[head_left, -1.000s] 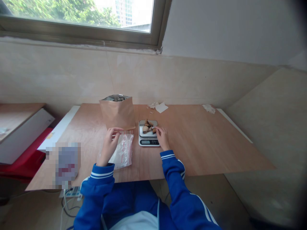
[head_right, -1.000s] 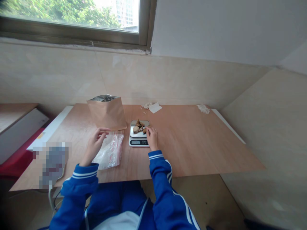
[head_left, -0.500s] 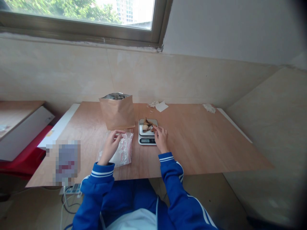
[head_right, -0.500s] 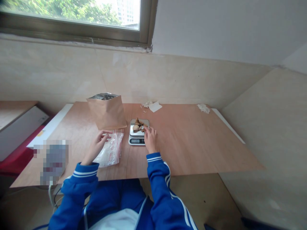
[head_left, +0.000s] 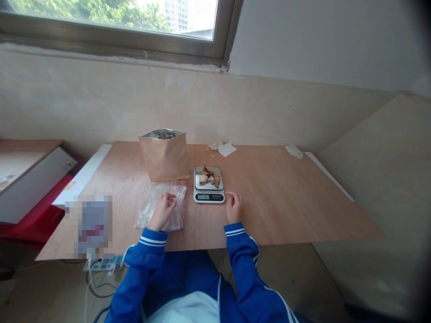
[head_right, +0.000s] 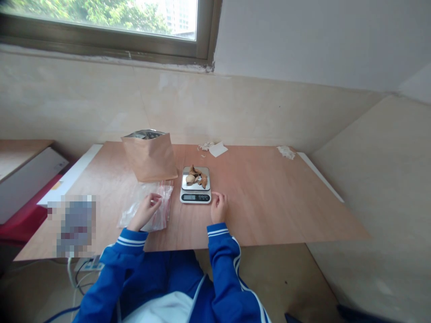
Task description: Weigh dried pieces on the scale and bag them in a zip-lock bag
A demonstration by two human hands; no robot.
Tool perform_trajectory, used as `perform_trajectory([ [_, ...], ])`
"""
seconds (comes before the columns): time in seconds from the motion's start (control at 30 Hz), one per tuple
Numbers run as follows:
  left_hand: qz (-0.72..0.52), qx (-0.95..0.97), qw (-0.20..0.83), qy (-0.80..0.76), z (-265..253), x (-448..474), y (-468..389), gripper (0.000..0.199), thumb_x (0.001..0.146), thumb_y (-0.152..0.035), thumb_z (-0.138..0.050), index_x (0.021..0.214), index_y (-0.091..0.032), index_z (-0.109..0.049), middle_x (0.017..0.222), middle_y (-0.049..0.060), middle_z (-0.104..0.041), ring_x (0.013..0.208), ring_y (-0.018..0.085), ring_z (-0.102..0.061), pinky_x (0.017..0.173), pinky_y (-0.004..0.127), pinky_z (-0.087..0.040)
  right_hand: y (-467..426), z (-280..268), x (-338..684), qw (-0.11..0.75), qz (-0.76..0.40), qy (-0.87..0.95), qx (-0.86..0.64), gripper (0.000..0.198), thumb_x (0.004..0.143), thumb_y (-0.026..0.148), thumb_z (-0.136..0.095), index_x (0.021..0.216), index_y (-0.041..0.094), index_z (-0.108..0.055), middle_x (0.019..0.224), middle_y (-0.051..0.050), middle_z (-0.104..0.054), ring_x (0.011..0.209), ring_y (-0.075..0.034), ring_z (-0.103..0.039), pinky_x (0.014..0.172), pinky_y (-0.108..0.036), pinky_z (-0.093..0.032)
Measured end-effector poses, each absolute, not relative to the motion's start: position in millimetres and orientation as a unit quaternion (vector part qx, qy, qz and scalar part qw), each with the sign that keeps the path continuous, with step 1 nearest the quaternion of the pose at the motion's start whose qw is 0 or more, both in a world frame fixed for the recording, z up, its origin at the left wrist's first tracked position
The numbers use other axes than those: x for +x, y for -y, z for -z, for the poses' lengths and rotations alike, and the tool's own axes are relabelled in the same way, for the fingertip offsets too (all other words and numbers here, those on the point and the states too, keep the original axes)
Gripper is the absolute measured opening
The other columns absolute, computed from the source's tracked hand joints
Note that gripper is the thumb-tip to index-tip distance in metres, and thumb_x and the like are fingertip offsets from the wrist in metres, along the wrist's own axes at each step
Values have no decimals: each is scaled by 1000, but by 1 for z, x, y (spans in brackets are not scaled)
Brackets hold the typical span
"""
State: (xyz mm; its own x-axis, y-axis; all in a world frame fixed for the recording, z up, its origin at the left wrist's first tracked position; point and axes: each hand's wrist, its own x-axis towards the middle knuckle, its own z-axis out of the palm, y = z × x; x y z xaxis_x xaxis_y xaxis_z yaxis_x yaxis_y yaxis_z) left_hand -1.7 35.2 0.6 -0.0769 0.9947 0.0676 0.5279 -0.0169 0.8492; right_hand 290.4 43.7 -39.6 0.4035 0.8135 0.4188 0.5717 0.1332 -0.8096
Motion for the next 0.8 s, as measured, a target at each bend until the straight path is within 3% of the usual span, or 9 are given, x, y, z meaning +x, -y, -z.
perform_trajectory([
  [0.13, -357, 607, 254, -663, 15, -2, -36, 20, 78, -32, -53, 90, -17, -58, 91, 8, -56, 82, 21, -60, 85, 42, -50, -43, 37, 290, 528, -130, 529, -651, 28, 86, 20, -39, 90, 19, -67, 93, -8, -57, 84, -21, -55, 73, -33, -45],
  [0.37, -228, 582, 168, -762, 3, -5, -33, 38, 82, -51, -53, 102, -19, -58, 102, 12, -55, 105, 31, -56, 91, 50, -43, -41, 35, 290, 528, -128, 532, -650, 27, 85, 19, -38, 87, 18, -66, 88, -7, -58, 81, -20, -54, 75, -33, -44],
  [0.63, -188, 582, 159, -775, -8, 2, -27, 38, 83, -47, -55, 108, -19, -55, 108, 12, -52, 108, 33, -53, 91, 47, -40, -43, 38, 289, 533, -129, 531, -646, 26, 85, 22, -40, 86, 19, -65, 88, -7, -57, 82, -21, -54, 76, -34, -45],
  [0.8, -170, 586, 130, -782, -8, 6, -27, 26, 83, -40, -55, 95, -17, -55, 103, 12, -53, 103, 31, -55, 87, 43, -41, -43, 36, 288, 530, -125, 532, -649, 26, 84, 21, -40, 84, 19, -66, 84, -5, -55, 74, -19, -53, 71, -33, -43],
])
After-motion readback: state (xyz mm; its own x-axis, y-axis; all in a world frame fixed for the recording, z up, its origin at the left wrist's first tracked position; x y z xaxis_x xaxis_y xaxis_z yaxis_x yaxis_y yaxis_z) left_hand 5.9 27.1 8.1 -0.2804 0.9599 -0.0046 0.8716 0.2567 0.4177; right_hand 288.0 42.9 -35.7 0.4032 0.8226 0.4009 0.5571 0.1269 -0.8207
